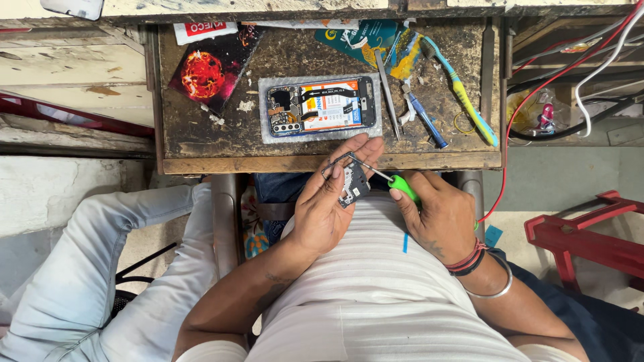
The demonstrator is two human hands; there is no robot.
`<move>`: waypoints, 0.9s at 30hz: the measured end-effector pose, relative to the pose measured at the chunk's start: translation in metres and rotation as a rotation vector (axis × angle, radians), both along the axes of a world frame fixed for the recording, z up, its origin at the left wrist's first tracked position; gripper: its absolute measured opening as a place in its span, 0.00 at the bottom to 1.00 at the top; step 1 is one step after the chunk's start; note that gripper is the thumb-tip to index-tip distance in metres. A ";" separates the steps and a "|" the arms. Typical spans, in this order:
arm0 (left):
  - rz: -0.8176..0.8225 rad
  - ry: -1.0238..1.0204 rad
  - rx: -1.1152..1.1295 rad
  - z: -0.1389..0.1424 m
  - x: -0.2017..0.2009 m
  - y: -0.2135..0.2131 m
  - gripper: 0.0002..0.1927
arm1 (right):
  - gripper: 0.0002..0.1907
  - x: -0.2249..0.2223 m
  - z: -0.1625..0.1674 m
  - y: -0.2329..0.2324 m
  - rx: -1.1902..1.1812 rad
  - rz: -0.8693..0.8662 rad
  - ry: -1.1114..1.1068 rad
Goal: The person repairs a smartphone at a cluttered workbench. They pry open the phone's back cover with a blade and a blue pry tool, work on the internal components, test the phone's screen, and use a green screwdriver to unscrew a small removed component held in the other hand.
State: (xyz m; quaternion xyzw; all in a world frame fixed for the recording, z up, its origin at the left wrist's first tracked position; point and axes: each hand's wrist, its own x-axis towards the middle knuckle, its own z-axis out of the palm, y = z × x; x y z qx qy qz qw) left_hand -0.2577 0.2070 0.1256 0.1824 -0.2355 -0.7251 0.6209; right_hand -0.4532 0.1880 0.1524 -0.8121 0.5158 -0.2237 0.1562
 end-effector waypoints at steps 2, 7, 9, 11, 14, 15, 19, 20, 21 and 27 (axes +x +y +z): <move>0.002 -0.003 0.011 -0.001 0.000 0.001 0.29 | 0.14 0.000 -0.001 0.000 0.001 0.002 0.016; -0.006 -0.011 0.017 -0.002 0.001 0.003 0.29 | 0.15 0.001 -0.003 0.001 0.021 0.028 0.044; -0.002 -0.019 0.011 -0.003 0.001 0.003 0.28 | 0.14 0.001 -0.003 0.001 0.023 0.013 0.057; 0.000 -0.029 0.006 -0.003 0.001 0.002 0.28 | 0.14 0.001 -0.002 0.001 0.018 0.013 0.039; 0.004 -0.043 0.004 -0.003 0.000 0.002 0.28 | 0.14 0.001 -0.002 0.001 0.017 0.008 0.038; 0.007 -0.046 0.000 -0.003 0.000 0.002 0.28 | 0.14 0.001 -0.001 0.001 0.015 0.006 0.043; 0.022 -0.055 -0.024 -0.004 -0.001 0.002 0.28 | 0.14 0.001 -0.001 0.000 0.004 0.002 0.043; 0.016 -0.056 -0.018 -0.004 0.000 0.002 0.29 | 0.14 0.001 -0.002 0.000 0.000 0.006 0.039; 0.011 -0.056 -0.013 -0.004 0.000 0.002 0.29 | 0.14 0.001 -0.002 0.000 -0.006 0.011 0.035; 0.006 -0.071 -0.012 -0.004 0.000 0.003 0.29 | 0.13 0.002 -0.002 0.000 0.016 0.032 0.060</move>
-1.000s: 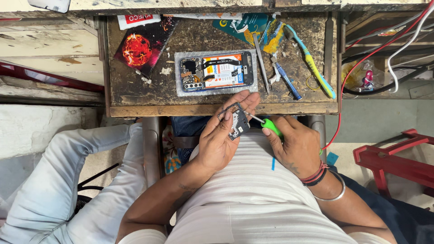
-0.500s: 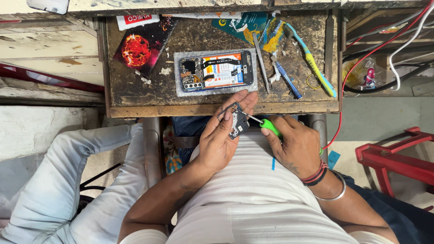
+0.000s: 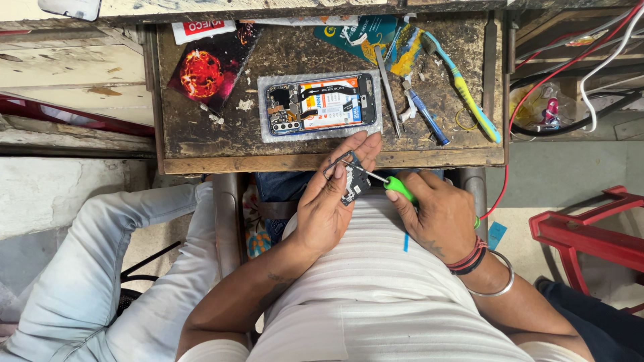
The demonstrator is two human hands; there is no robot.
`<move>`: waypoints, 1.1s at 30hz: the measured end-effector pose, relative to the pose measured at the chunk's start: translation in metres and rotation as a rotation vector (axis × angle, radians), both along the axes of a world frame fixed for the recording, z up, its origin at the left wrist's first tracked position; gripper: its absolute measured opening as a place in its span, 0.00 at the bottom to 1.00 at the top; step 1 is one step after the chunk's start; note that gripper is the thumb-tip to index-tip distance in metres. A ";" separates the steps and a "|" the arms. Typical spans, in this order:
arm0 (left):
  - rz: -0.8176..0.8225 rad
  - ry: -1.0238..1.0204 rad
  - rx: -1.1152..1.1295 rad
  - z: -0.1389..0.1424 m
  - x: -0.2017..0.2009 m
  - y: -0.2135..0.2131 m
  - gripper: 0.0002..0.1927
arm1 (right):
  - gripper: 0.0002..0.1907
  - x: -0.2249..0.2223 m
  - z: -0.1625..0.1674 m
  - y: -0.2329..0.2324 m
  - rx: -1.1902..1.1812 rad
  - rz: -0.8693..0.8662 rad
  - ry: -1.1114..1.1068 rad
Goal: The person repairs a smartphone at a cluttered workbench. They pry open the phone's back cover with a blade and a blue pry tool, work on the internal components, test the phone's screen, and use a green screwdriver to unscrew a small removed component held in the other hand.
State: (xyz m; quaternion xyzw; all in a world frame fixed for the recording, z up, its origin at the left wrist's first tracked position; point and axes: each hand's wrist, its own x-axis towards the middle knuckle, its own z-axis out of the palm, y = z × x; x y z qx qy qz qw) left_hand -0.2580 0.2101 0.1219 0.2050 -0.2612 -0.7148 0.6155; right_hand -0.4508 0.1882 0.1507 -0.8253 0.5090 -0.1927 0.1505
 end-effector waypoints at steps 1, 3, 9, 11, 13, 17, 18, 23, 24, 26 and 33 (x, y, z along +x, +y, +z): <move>0.004 -0.005 -0.008 0.000 0.000 0.000 0.29 | 0.13 0.000 0.000 0.000 0.000 -0.007 -0.003; 0.016 -0.016 -0.028 0.000 -0.001 0.000 0.29 | 0.12 0.000 0.001 0.000 0.001 -0.022 -0.006; 0.019 -0.052 -0.050 -0.002 0.000 0.000 0.29 | 0.13 -0.001 0.002 -0.001 -0.012 -0.028 -0.013; 0.018 -0.060 -0.048 -0.002 0.000 0.000 0.29 | 0.13 0.000 0.002 -0.001 -0.010 -0.035 -0.004; 0.017 -0.064 -0.039 -0.002 0.000 0.000 0.29 | 0.13 0.000 0.002 -0.001 -0.009 -0.038 -0.001; 0.003 -0.024 -0.006 -0.002 0.000 -0.001 0.30 | 0.14 -0.003 0.001 -0.002 -0.036 -0.019 -0.012; 0.001 -0.025 -0.003 -0.002 0.001 -0.001 0.29 | 0.14 -0.004 0.001 -0.003 -0.049 -0.010 -0.015; -0.003 0.019 0.047 -0.003 0.002 -0.002 0.28 | 0.14 -0.007 0.001 -0.003 -0.022 0.019 0.025; -0.004 0.016 0.046 -0.003 0.003 -0.002 0.28 | 0.14 -0.006 0.000 -0.003 -0.005 0.014 0.036; -0.006 0.012 0.048 -0.002 0.004 -0.002 0.28 | 0.14 -0.006 0.000 -0.003 -0.007 0.019 0.025; -0.006 0.025 0.056 -0.003 0.004 -0.002 0.27 | 0.13 -0.004 0.002 -0.003 -0.015 0.007 0.018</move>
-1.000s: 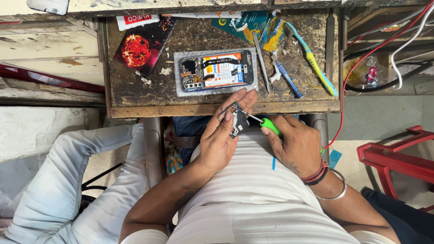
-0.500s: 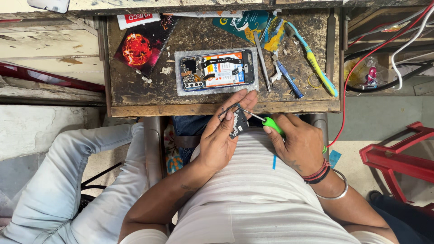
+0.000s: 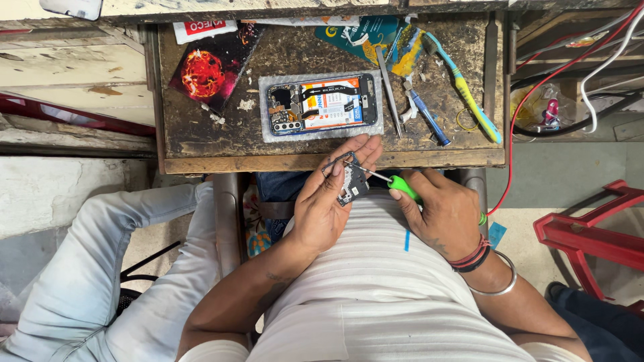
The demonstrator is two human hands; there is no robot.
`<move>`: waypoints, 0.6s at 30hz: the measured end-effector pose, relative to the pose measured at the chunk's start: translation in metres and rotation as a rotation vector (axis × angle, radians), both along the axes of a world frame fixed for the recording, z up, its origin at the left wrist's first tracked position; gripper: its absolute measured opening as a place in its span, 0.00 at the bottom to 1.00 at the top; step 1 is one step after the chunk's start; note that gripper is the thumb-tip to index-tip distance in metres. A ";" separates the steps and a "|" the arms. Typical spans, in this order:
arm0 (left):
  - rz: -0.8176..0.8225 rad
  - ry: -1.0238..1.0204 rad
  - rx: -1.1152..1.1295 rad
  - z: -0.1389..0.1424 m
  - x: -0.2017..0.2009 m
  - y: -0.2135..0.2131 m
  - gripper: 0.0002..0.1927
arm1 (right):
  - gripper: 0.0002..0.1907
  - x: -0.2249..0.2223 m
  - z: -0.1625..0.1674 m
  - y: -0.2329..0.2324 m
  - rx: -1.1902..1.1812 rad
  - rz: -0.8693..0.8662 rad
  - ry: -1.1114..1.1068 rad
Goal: The person repairs a smartphone at a cluttered workbench. They pry open the phone's back cover with a blade and a blue pry tool, work on the internal components, test the phone's screen, and use a green screwdriver to unscrew a small removed component held in the other hand.
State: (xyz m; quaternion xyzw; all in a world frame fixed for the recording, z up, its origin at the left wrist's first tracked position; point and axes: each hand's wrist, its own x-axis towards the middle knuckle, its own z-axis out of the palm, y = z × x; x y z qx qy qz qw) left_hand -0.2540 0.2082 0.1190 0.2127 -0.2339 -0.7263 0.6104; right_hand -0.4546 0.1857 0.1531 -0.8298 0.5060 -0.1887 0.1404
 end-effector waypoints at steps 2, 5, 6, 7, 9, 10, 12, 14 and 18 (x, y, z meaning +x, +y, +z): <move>0.001 0.000 -0.002 -0.001 0.000 0.000 0.27 | 0.13 0.001 0.001 0.000 0.000 0.000 -0.001; 0.005 -0.007 -0.003 -0.001 0.000 0.000 0.27 | 0.14 0.001 0.001 0.000 0.000 -0.008 -0.007; 0.007 -0.008 -0.002 -0.002 0.000 0.000 0.27 | 0.14 0.001 0.001 0.000 0.001 -0.012 -0.010; 0.010 -0.009 -0.001 -0.002 -0.001 0.000 0.27 | 0.14 0.001 0.001 0.000 0.007 -0.016 -0.002; 0.012 0.000 -0.005 -0.002 -0.001 0.000 0.27 | 0.13 0.002 0.000 0.000 0.019 -0.025 0.013; 0.013 0.005 -0.008 -0.002 -0.001 0.000 0.27 | 0.13 0.002 0.000 0.000 0.016 -0.031 0.010; 0.015 0.002 0.005 -0.002 -0.001 0.000 0.28 | 0.14 0.001 0.000 0.001 0.010 -0.042 0.004; 0.015 -0.002 0.010 -0.003 -0.001 0.001 0.28 | 0.13 0.001 -0.001 0.001 0.019 -0.044 0.003; 0.011 -0.038 -0.006 -0.004 -0.002 0.001 0.28 | 0.14 0.000 -0.001 0.000 -0.008 -0.027 -0.071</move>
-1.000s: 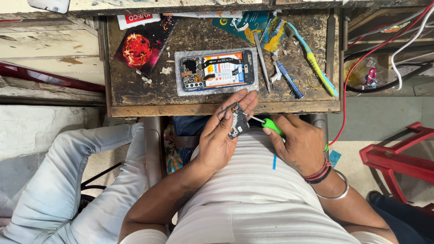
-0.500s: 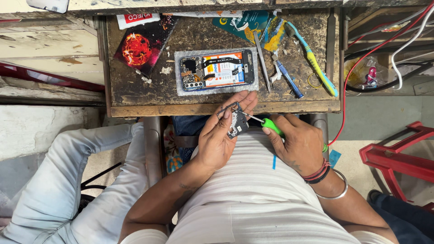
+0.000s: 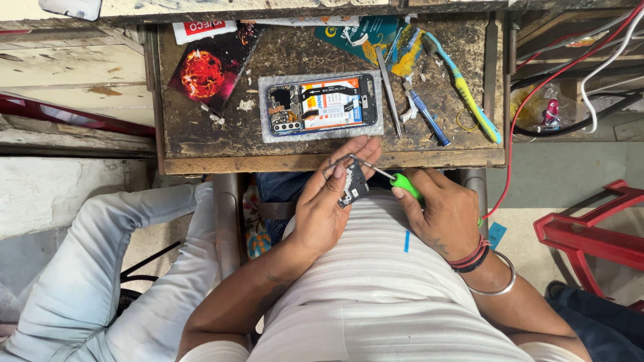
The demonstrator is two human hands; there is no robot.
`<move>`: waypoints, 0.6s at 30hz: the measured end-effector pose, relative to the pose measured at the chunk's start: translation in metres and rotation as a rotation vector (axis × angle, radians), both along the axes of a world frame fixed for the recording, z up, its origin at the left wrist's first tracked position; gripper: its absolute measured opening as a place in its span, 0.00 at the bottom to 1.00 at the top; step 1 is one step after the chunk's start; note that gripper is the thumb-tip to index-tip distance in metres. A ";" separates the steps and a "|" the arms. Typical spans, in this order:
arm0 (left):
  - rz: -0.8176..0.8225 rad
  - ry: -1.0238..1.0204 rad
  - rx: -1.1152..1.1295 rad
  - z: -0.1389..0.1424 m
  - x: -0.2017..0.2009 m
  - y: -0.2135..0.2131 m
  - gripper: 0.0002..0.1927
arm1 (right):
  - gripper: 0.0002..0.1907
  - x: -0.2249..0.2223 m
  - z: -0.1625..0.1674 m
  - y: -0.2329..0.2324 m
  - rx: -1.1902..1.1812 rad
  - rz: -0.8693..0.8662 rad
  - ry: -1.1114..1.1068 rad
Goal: The person repairs a smartphone at a cluttered workbench. They pry open the phone's back cover with a blade and a blue pry tool, work on the internal components, test the phone's screen, and use a green screwdriver to unscrew a small removed component held in the other hand.
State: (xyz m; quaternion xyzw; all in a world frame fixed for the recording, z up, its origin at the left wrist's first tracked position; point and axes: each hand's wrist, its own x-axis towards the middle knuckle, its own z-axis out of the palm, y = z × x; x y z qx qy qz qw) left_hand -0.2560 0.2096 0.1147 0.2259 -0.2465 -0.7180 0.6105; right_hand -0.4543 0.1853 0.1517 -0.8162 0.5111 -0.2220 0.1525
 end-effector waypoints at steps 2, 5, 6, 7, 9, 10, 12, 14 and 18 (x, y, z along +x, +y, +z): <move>-0.004 -0.021 0.002 -0.001 -0.002 0.000 0.28 | 0.14 0.000 0.001 0.000 0.003 0.012 -0.043; -0.015 -0.029 -0.006 -0.003 -0.005 -0.002 0.27 | 0.13 0.003 0.001 -0.001 0.028 0.037 -0.024; -0.021 -0.026 -0.024 -0.004 -0.006 -0.002 0.27 | 0.12 0.005 0.001 -0.001 0.039 0.045 -0.004; -0.025 -0.022 -0.041 -0.004 -0.007 -0.002 0.27 | 0.13 0.005 0.001 -0.001 0.046 0.047 0.012; -0.037 -0.064 -0.042 -0.004 -0.007 -0.003 0.28 | 0.13 0.007 0.002 -0.002 0.060 0.059 0.041; -0.041 -0.085 -0.041 -0.004 -0.007 -0.003 0.28 | 0.13 0.008 0.002 -0.002 0.061 0.060 0.038; -0.051 -0.097 -0.036 -0.003 -0.007 -0.003 0.29 | 0.13 0.009 0.002 -0.002 0.062 0.060 0.033; -0.055 -0.096 -0.042 -0.003 -0.008 -0.003 0.29 | 0.13 0.009 0.002 -0.002 0.061 0.038 0.027; -0.037 -0.086 -0.060 -0.003 -0.007 -0.002 0.30 | 0.12 0.008 0.001 0.000 0.066 0.008 0.036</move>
